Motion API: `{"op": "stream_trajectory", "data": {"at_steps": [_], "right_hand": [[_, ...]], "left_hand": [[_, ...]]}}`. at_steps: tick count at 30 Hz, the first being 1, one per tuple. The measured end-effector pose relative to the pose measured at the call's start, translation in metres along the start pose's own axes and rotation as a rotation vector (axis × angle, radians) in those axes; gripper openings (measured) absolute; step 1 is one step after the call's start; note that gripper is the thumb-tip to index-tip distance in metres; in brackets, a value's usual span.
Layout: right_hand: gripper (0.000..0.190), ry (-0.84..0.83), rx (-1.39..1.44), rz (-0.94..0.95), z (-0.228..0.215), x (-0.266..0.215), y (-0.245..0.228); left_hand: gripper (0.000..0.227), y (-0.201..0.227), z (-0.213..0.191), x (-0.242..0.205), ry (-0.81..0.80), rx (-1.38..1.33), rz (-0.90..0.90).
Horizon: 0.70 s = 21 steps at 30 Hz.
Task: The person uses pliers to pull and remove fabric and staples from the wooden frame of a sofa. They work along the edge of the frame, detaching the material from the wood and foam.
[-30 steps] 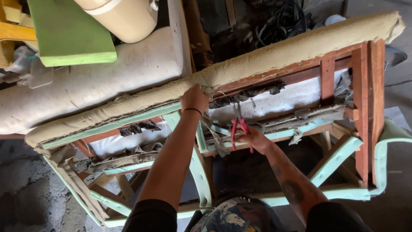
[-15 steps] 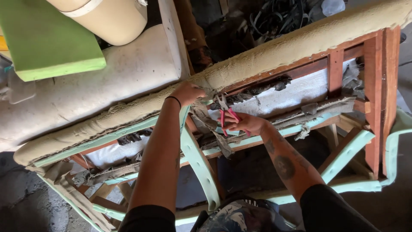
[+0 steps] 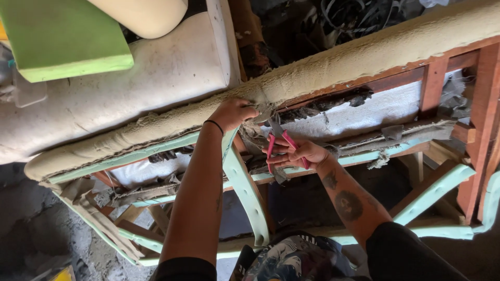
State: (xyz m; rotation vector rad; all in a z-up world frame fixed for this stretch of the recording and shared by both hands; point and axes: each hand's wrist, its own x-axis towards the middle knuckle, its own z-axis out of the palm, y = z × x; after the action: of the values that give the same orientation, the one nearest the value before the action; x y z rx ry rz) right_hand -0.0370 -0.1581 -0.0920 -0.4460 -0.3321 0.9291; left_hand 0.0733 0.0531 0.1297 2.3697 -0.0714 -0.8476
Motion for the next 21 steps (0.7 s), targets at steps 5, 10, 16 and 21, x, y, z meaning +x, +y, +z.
{"op": "stream_trajectory", "data": {"at_steps": [5,10,16,21], "right_hand": [[0.103,-0.055,0.086,-0.114,-0.006,0.007,0.013],[0.097,-0.063,0.112,-0.130,-0.019,0.013,0.019],[0.086,-0.056,0.097,-0.118,-0.023,0.007,0.006],[0.083,0.033,-0.061,0.032,-0.041,0.000,-0.020]], "left_hand": [[0.045,-0.026,0.001,0.018,0.016,-0.047,0.007],[0.040,-0.023,0.000,0.018,0.009,-0.045,-0.025],[0.071,-0.013,0.002,0.010,-0.001,-0.071,-0.072],[0.078,-0.006,0.004,0.001,-0.004,-0.083,-0.069]]}}
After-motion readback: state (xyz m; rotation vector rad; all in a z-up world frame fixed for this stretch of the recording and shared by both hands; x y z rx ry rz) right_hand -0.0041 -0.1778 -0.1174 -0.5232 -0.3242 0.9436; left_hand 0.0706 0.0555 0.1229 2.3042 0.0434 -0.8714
